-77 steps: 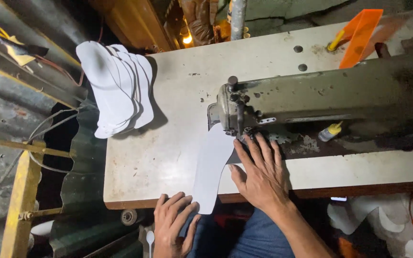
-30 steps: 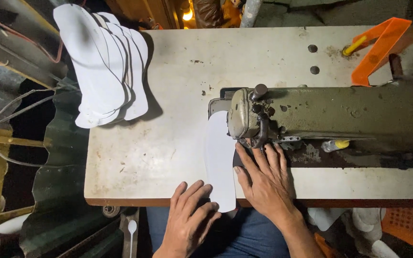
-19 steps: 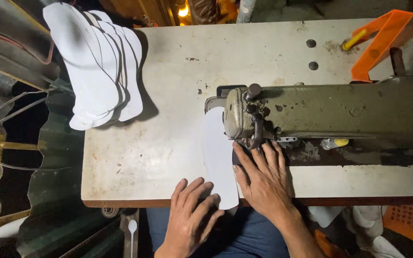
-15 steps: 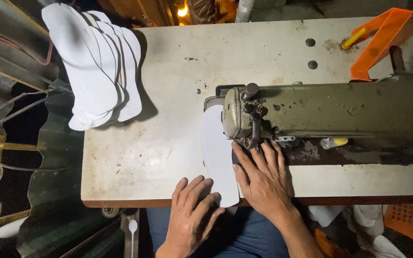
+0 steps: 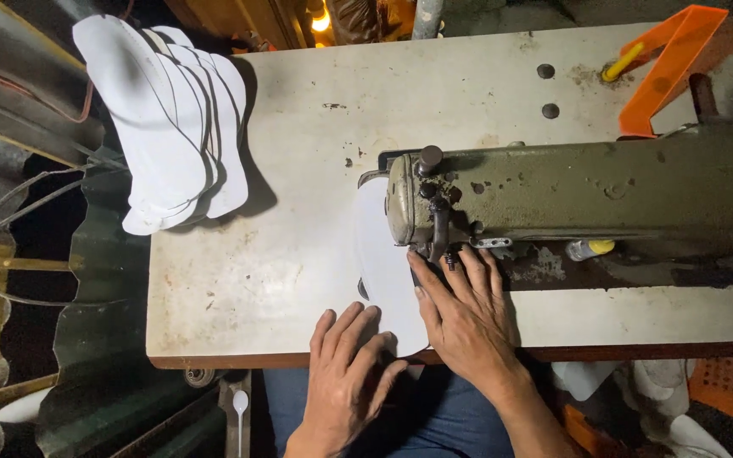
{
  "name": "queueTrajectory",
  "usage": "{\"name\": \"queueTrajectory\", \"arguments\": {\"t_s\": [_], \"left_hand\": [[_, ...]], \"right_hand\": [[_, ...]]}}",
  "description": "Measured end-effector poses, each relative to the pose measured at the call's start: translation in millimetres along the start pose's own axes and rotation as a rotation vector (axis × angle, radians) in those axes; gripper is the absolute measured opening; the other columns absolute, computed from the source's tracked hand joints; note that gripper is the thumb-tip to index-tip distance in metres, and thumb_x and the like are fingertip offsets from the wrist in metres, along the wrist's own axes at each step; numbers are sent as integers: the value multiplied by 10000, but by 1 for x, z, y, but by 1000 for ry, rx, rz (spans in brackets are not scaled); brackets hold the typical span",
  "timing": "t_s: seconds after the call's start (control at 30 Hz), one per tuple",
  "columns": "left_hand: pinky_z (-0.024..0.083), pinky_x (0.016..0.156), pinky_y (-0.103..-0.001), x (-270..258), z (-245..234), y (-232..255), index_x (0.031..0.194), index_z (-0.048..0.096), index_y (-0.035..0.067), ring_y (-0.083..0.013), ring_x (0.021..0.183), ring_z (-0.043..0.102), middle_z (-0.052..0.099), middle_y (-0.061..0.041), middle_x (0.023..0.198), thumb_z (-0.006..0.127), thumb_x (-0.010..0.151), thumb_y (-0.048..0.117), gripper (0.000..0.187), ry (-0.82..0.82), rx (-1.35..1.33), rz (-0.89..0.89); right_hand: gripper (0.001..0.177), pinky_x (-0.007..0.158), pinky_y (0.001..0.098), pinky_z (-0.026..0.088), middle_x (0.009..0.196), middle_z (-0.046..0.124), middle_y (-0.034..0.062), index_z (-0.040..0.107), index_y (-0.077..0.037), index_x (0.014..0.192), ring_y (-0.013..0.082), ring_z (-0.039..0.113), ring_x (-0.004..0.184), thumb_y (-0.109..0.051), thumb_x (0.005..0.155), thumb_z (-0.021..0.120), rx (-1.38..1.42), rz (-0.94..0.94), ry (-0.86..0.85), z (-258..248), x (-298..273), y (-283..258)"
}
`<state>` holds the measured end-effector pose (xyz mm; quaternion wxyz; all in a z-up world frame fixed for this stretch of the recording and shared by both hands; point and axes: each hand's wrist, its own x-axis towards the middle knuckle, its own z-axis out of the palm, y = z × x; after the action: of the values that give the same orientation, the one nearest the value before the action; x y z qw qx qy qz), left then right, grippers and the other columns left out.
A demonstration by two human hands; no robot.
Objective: The person is using an industrial sewing machine to stitch the edges of shoe insoles, picking them from a stack and guiding them through the needle.
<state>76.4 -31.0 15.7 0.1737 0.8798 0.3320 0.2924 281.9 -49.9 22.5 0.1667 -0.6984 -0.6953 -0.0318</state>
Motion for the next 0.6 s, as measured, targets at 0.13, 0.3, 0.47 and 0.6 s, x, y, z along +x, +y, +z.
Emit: {"name": "queueTrajectory", "arguments": {"t_s": [0.13, 0.3, 0.47, 0.6], "left_hand": [[350, 1163, -563, 2, 6, 0, 1084, 662, 103, -346, 1335, 557, 644, -148, 1335, 749, 945, 346, 293, 37, 9, -9], [365, 1156, -574, 7, 8, 3, 1101, 662, 74, -363, 1334, 554, 637, -170, 1348, 788, 921, 315, 326, 48, 44, -18], [369, 1158, -574, 9, 12, 2, 1095, 666, 76, -361, 1318, 565, 650, -166, 1325, 791, 920, 324, 328, 59, 58, -12], [374, 1156, -567, 13, 11, 3, 1169, 656, 69, -352, 1319, 567, 655, -158, 1320, 801, 918, 318, 382, 64, 75, -1]], "right_hand": [[494, 1163, 535, 348, 1268, 681, 122, 544, -188, 1501, 365, 518, 1290, -259, 1012, 523, -19, -15, 12, 2, -2, 2], [567, 1203, 543, 289, 1297, 667, 104, 474, -212, 1556, 365, 484, 1346, -244, 992, 521, 37, 21, -31, 6, -5, 4], [557, 1195, 541, 310, 1268, 677, 96, 488, -214, 1547, 364, 495, 1343, -247, 993, 535, 10, 17, -24, 5, -4, 4], [554, 1193, 549, 291, 1260, 680, 105, 486, -234, 1548, 369, 477, 1368, -263, 996, 525, 32, 39, -38, 9, -6, 5]]}}
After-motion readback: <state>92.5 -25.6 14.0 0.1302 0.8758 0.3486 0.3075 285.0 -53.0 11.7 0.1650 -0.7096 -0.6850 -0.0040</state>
